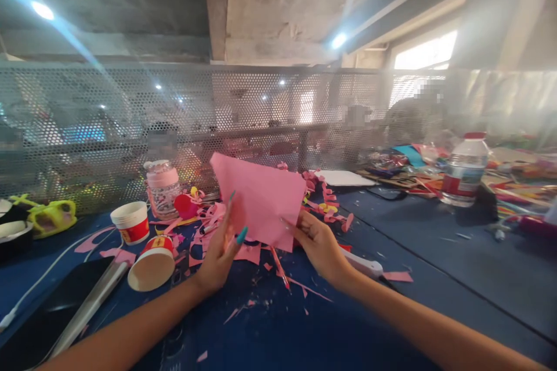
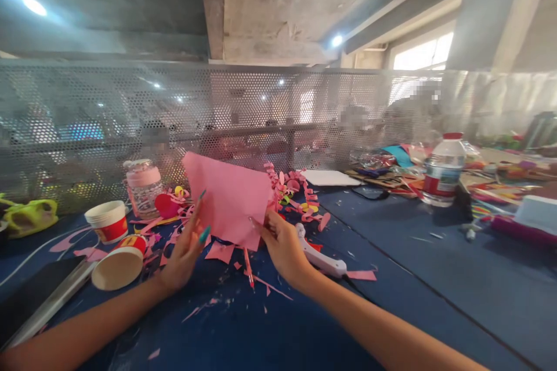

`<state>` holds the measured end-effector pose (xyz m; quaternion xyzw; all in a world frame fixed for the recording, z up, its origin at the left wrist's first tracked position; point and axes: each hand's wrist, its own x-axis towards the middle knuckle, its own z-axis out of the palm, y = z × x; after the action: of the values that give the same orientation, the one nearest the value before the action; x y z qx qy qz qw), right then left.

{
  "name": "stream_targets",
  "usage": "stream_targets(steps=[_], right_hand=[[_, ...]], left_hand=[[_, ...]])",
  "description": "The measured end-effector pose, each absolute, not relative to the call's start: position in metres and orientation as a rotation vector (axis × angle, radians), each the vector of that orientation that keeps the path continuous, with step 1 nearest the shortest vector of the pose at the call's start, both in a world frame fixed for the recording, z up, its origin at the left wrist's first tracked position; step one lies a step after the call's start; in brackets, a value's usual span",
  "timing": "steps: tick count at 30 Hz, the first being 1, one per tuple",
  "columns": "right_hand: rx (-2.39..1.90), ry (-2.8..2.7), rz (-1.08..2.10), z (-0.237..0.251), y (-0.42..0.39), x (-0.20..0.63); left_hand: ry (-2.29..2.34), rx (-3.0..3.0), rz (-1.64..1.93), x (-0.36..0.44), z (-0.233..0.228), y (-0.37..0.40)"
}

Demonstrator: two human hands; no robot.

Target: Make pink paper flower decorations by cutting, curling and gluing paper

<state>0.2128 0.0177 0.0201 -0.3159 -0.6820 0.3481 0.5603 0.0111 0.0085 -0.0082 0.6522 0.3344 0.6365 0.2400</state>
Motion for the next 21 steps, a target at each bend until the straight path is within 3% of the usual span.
stream_targets(steps=[9, 13, 18, 21], right_hand=[[-1.042, -1.927, 0.521, 0.015, 0.02, 0.218], [-0.952, -1.971, 0.315, 0.017, 0.012, 0.215], [-0.57, -2.639, 0.022, 0.023, -0.004, 0.211], [-0.785, -2.707, -0.175, 0.023, -0.006, 0.208]], left_hand=[[1.122, 1.564, 1.65, 0.005, -0.004, 0.019], [1.221, 1.6, 1.881, 0.002, -0.005, 0.025], [1.296, 1.598, 2.084, -0.004, -0.008, 0.031], [1.269, 1.586, 2.036, -0.004, -0.009, 0.033]])
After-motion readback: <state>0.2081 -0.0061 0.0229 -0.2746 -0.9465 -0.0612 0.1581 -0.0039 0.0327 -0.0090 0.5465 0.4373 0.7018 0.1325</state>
